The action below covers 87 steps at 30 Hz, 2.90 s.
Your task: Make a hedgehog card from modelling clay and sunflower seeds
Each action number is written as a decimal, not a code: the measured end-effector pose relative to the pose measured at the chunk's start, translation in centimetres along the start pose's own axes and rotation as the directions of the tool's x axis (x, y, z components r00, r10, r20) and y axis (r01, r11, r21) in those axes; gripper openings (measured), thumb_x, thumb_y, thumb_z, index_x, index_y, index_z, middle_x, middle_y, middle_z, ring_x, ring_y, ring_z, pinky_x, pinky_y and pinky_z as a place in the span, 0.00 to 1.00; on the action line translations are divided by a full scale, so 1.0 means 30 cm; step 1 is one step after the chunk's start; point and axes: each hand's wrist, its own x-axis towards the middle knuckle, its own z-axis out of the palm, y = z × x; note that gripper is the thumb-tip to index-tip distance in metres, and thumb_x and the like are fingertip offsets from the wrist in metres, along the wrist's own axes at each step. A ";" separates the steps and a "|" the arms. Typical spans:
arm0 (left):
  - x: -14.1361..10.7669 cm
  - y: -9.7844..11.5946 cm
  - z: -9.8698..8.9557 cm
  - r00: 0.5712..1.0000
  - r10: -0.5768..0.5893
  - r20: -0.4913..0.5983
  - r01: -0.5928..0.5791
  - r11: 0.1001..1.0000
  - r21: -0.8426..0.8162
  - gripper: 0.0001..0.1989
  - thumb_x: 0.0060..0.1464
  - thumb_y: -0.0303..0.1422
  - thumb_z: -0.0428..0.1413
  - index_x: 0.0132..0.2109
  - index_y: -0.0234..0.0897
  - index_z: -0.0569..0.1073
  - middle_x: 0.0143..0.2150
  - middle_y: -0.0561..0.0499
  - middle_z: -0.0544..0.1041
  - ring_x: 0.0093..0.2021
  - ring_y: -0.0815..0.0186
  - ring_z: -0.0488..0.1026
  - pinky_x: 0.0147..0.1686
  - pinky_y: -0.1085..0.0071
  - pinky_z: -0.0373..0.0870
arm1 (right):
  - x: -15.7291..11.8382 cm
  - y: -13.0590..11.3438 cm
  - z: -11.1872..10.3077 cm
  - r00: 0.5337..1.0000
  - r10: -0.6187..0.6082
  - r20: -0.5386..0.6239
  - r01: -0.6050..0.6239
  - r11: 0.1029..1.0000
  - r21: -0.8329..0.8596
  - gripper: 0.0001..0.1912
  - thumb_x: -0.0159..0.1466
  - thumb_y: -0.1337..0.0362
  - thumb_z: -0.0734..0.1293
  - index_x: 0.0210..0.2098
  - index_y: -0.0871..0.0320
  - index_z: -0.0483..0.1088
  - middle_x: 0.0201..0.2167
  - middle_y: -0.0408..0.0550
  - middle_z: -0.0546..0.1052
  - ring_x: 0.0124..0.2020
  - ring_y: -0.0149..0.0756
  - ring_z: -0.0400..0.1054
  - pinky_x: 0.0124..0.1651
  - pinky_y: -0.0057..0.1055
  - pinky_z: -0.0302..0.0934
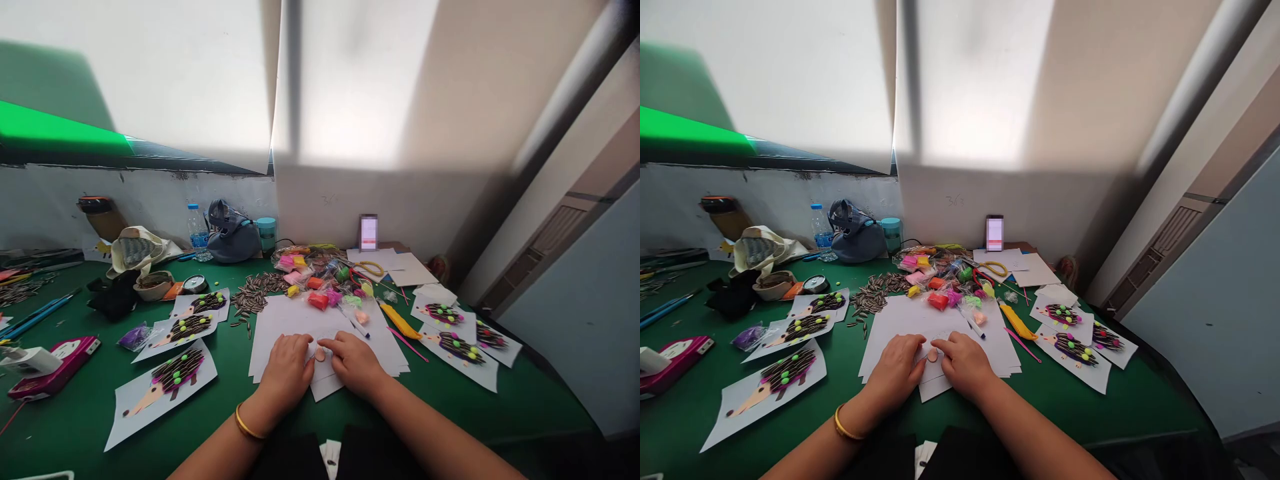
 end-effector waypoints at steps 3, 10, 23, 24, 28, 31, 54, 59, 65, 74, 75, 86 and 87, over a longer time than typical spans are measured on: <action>-0.001 0.000 0.001 1.000 0.004 -0.002 -0.004 1.000 0.001 0.13 0.57 0.27 0.52 0.50 0.38 0.67 0.45 0.46 0.75 0.48 0.55 0.71 0.57 0.49 0.62 | -0.001 0.000 -0.001 1.000 -0.004 -0.001 0.004 1.000 0.010 0.26 0.61 0.73 0.60 0.55 0.46 0.72 0.38 0.46 0.72 0.41 0.36 0.66 0.44 0.29 0.56; 0.001 0.003 -0.005 1.000 0.000 0.017 0.000 1.000 0.009 0.13 0.57 0.27 0.53 0.50 0.37 0.68 0.46 0.46 0.75 0.48 0.55 0.70 0.57 0.50 0.62 | 0.002 -0.003 0.006 1.000 -0.009 0.003 0.009 1.000 -0.027 0.25 0.61 0.72 0.61 0.54 0.46 0.72 0.38 0.47 0.73 0.42 0.37 0.66 0.45 0.31 0.55; 0.013 0.023 -0.034 0.995 -0.021 0.100 0.017 0.999 0.041 0.13 0.58 0.27 0.53 0.49 0.42 0.74 0.45 0.48 0.74 0.48 0.57 0.70 0.56 0.54 0.63 | 0.006 -0.007 0.000 1.000 0.023 0.001 -0.023 1.000 -0.003 0.24 0.60 0.73 0.60 0.52 0.47 0.73 0.37 0.46 0.73 0.42 0.37 0.66 0.44 0.30 0.55; 0.014 0.026 -0.038 0.994 -0.020 0.107 0.015 0.999 0.047 0.14 0.59 0.28 0.53 0.51 0.43 0.74 0.45 0.48 0.74 0.47 0.57 0.70 0.55 0.55 0.63 | 0.007 -0.004 0.001 0.999 0.030 -0.010 -0.030 0.999 0.017 0.25 0.61 0.73 0.60 0.54 0.48 0.73 0.38 0.46 0.73 0.42 0.37 0.66 0.45 0.30 0.56; 0.017 0.039 -0.053 0.992 -0.017 0.126 0.010 0.998 0.059 0.15 0.60 0.29 0.52 0.53 0.46 0.75 0.44 0.48 0.73 0.46 0.57 0.69 0.53 0.56 0.65 | 0.005 0.008 -0.001 0.998 0.044 -0.038 -0.041 0.996 0.085 0.25 0.61 0.74 0.59 0.53 0.50 0.74 0.37 0.46 0.73 0.42 0.36 0.67 0.45 0.29 0.57; 0.017 0.045 -0.057 0.992 -0.018 0.128 0.010 0.998 0.063 0.14 0.61 0.30 0.52 0.50 0.48 0.76 0.43 0.48 0.73 0.46 0.58 0.69 0.52 0.56 0.65 | 0.001 0.010 -0.001 0.999 0.026 -0.029 -0.023 0.996 0.085 0.25 0.60 0.74 0.60 0.50 0.48 0.76 0.35 0.45 0.72 0.40 0.35 0.66 0.44 0.28 0.57; 0.013 0.021 -0.029 0.990 -0.020 0.139 0.012 0.998 0.059 0.13 0.60 0.30 0.52 0.51 0.44 0.74 0.45 0.48 0.73 0.48 0.57 0.69 0.58 0.52 0.60 | -0.004 0.007 0.005 1.000 -0.002 -0.019 0.002 0.999 0.035 0.22 0.60 0.73 0.61 0.47 0.47 0.77 0.36 0.45 0.71 0.41 0.36 0.66 0.44 0.29 0.57; 0.012 0.016 -0.026 0.993 -0.009 0.118 0.003 0.999 0.049 0.13 0.60 0.30 0.52 0.51 0.44 0.73 0.45 0.49 0.72 0.48 0.57 0.69 0.59 0.52 0.58 | -0.005 0.008 0.001 1.000 -0.008 -0.028 0.009 0.999 0.053 0.23 0.60 0.74 0.61 0.49 0.47 0.77 0.36 0.45 0.71 0.40 0.35 0.66 0.44 0.29 0.57; 0.010 0.015 -0.026 0.992 -0.010 0.123 0.002 0.998 0.060 0.12 0.60 0.31 0.52 0.50 0.43 0.73 0.45 0.49 0.72 0.48 0.57 0.69 0.58 0.53 0.60 | -0.007 0.005 -0.004 1.000 0.001 -0.028 0.000 0.999 0.050 0.22 0.61 0.74 0.61 0.46 0.46 0.78 0.35 0.45 0.70 0.40 0.34 0.66 0.44 0.28 0.57; 0.010 0.014 -0.025 0.993 0.001 0.116 -0.007 0.999 0.054 0.12 0.59 0.30 0.52 0.50 0.43 0.73 0.45 0.49 0.73 0.48 0.58 0.69 0.59 0.53 0.58 | -0.010 0.012 -0.003 1.000 -0.012 -0.020 0.013 0.997 0.070 0.23 0.60 0.74 0.61 0.47 0.47 0.78 0.35 0.45 0.71 0.40 0.34 0.66 0.45 0.29 0.59; 0.011 0.015 -0.028 0.993 -0.004 0.121 -0.003 0.999 0.053 0.12 0.59 0.30 0.52 0.50 0.43 0.73 0.45 0.49 0.73 0.48 0.58 0.69 0.59 0.53 0.59 | -0.010 0.012 -0.003 1.000 -0.004 -0.030 0.007 0.997 0.081 0.23 0.60 0.75 0.61 0.46 0.47 0.79 0.35 0.45 0.71 0.40 0.34 0.67 0.45 0.29 0.59; 0.012 0.019 -0.034 0.991 -0.013 0.130 0.005 0.998 0.062 0.11 0.59 0.30 0.52 0.48 0.43 0.73 0.45 0.48 0.73 0.48 0.57 0.69 0.57 0.54 0.61 | -0.011 0.015 -0.002 0.999 -0.016 -0.030 0.019 0.996 0.092 0.22 0.60 0.74 0.61 0.45 0.48 0.79 0.35 0.45 0.71 0.39 0.34 0.67 0.45 0.29 0.59; 0.011 0.018 -0.032 0.992 -0.013 0.124 0.006 0.998 0.061 0.12 0.59 0.30 0.52 0.49 0.43 0.73 0.45 0.48 0.73 0.48 0.57 0.69 0.57 0.54 0.61 | -0.011 0.015 -0.001 0.999 -0.017 -0.038 0.021 0.996 0.088 0.22 0.61 0.75 0.61 0.45 0.48 0.79 0.35 0.45 0.71 0.39 0.35 0.67 0.45 0.29 0.59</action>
